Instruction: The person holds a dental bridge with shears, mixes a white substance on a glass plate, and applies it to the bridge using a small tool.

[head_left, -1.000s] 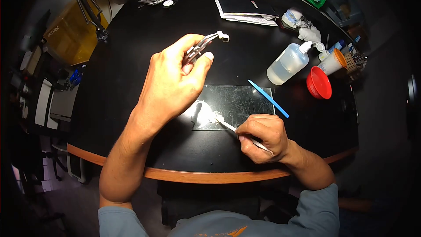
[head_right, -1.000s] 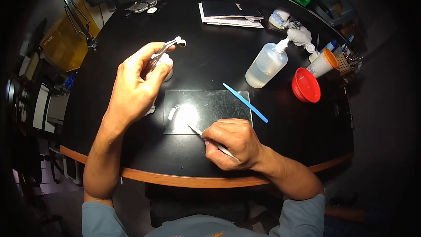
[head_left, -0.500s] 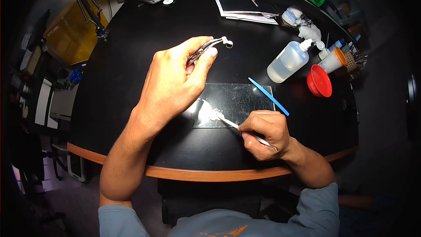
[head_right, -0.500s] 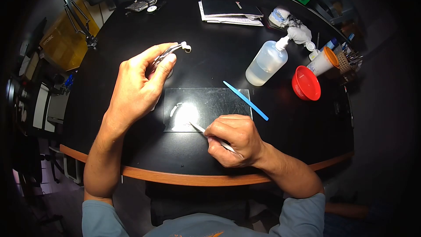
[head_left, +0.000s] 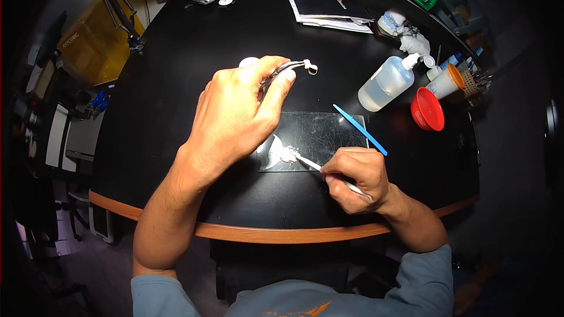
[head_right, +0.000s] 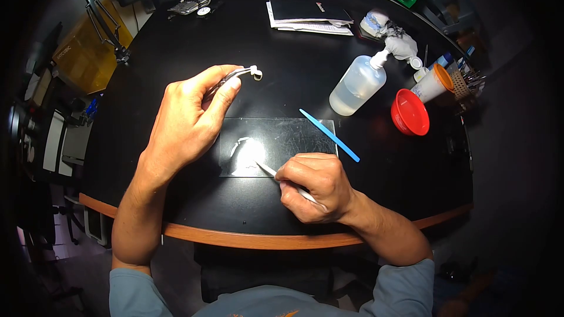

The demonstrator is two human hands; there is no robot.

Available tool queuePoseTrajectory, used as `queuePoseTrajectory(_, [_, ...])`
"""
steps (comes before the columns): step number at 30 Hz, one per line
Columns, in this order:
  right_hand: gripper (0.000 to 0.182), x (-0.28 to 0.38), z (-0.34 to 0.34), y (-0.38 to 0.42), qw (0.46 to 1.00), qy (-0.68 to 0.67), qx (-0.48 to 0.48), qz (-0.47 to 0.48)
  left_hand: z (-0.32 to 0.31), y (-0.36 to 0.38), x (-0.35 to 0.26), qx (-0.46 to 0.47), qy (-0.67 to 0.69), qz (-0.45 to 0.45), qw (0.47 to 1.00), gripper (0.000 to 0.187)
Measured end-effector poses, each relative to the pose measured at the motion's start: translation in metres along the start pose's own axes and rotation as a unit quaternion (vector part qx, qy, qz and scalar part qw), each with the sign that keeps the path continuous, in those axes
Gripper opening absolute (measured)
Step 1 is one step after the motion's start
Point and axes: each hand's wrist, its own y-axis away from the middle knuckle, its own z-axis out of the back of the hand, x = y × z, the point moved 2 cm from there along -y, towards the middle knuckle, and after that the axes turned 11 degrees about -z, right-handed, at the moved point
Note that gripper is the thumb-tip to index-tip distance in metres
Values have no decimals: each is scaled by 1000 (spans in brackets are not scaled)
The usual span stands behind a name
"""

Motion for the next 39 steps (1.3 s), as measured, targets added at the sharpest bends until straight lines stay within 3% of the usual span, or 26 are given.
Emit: queuePoseTrajectory(39, [8, 2, 0, 1, 1000, -15, 5, 12, -1, 1, -2, 34, -1, -1, 999, 25])
